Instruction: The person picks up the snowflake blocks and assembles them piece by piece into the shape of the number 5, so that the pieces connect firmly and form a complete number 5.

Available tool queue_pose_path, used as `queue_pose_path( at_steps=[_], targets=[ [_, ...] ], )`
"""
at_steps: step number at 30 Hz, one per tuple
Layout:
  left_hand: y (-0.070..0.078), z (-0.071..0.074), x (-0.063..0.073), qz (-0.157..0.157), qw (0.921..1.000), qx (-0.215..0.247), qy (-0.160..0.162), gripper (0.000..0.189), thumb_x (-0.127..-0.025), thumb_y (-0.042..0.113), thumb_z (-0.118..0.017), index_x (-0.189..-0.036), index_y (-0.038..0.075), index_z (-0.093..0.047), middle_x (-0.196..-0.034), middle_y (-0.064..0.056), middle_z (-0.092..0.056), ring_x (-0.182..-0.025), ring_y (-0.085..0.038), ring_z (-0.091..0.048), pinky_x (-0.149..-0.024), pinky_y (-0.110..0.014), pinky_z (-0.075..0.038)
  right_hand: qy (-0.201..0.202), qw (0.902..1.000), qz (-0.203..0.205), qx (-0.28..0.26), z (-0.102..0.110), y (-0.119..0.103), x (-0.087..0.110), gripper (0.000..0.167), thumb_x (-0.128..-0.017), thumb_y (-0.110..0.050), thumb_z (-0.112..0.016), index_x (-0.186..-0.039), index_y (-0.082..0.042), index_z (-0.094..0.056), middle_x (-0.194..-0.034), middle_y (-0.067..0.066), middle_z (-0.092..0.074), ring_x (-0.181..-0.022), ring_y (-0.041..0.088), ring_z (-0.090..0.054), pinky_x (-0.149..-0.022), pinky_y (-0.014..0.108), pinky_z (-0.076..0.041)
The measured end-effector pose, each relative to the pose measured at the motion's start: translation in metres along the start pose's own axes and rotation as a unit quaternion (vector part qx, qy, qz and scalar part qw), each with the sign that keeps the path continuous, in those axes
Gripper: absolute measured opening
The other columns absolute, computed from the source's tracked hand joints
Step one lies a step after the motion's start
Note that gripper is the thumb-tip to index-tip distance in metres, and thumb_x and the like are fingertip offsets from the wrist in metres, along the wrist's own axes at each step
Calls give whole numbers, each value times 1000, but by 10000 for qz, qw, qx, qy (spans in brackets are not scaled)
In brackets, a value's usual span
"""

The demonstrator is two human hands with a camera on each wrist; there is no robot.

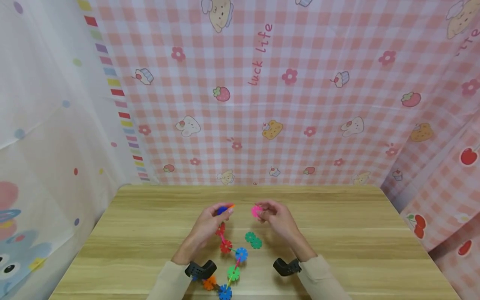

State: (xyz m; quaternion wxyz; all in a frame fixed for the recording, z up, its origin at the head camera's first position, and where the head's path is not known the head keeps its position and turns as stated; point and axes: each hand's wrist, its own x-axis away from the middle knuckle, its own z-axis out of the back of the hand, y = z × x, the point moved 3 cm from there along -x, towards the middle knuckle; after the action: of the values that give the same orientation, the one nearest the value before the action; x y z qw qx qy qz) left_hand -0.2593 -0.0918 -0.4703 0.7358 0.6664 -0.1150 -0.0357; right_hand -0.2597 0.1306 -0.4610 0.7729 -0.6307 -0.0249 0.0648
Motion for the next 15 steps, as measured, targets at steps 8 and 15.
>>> queue_pose_path(
  at_steps=[8, 15],
  targets=[
    [4, -3, 2, -105, 9999, 77, -30, 42, -99, 32, -61, -133, 8, -61, -114, -16, -60, -94, -30, -56, -51, -20, -35, -30, 9979, 199, -610, -11, -13, -7, 27, -93, 6, -61, -119, 2, -64, -100, 18, -68, -82, 24, -70, -80, 44, -59],
    [7, -6, 3, -226, 9996, 144, -118, 39, -100, 30, -59, -132, 8, -62, -102, -6, -62, -90, -25, -55, -54, -21, -38, -61, 9961, 187, -861, -19, -18, -11, 28, -94, 4, -61, -122, 3, -61, -102, 20, -68, -85, 27, -72, -84, 45, -58]
  ],
)
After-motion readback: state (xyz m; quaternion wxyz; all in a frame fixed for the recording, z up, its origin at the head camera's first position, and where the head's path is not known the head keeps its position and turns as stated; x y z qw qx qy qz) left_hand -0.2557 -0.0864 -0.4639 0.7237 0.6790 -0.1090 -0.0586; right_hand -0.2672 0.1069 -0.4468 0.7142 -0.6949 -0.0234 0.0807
